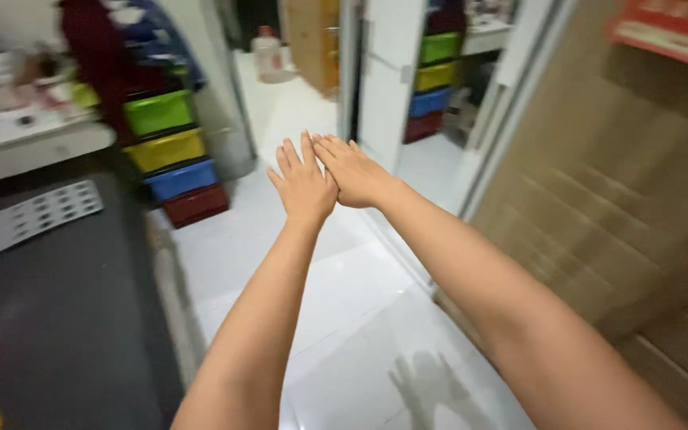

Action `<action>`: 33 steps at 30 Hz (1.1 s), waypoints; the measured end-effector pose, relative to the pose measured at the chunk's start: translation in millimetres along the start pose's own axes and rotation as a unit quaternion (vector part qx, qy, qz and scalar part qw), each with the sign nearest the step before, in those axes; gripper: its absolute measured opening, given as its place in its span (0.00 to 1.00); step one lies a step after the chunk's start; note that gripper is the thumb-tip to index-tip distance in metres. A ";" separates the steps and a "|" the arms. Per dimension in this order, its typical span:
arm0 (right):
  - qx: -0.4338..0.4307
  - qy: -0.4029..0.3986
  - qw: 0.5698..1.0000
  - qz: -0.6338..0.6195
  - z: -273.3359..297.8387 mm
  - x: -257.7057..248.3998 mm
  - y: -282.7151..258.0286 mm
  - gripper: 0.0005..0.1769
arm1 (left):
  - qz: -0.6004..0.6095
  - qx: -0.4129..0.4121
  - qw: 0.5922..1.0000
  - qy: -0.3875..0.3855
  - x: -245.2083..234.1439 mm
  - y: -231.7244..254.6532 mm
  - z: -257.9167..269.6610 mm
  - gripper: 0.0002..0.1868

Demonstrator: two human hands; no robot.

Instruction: Fold a black t-shirt using a plastic folding board on a bed.

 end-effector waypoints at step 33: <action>0.406 0.084 0.886 0.207 383.8 -277.1 86.0 0.52 | 0.242 0.401 0.882 -0.049 -36.9 453.7 92.9 0.40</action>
Point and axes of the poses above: each hand's wrist, its own z-axis away from the middle knuckle, its own x-axis out of the palm, y = z × x, the point moved 2 cm from there along -z, towards the middle knuckle, and after that the axes turned 2 degrees about -z, right-handed, at the moved point
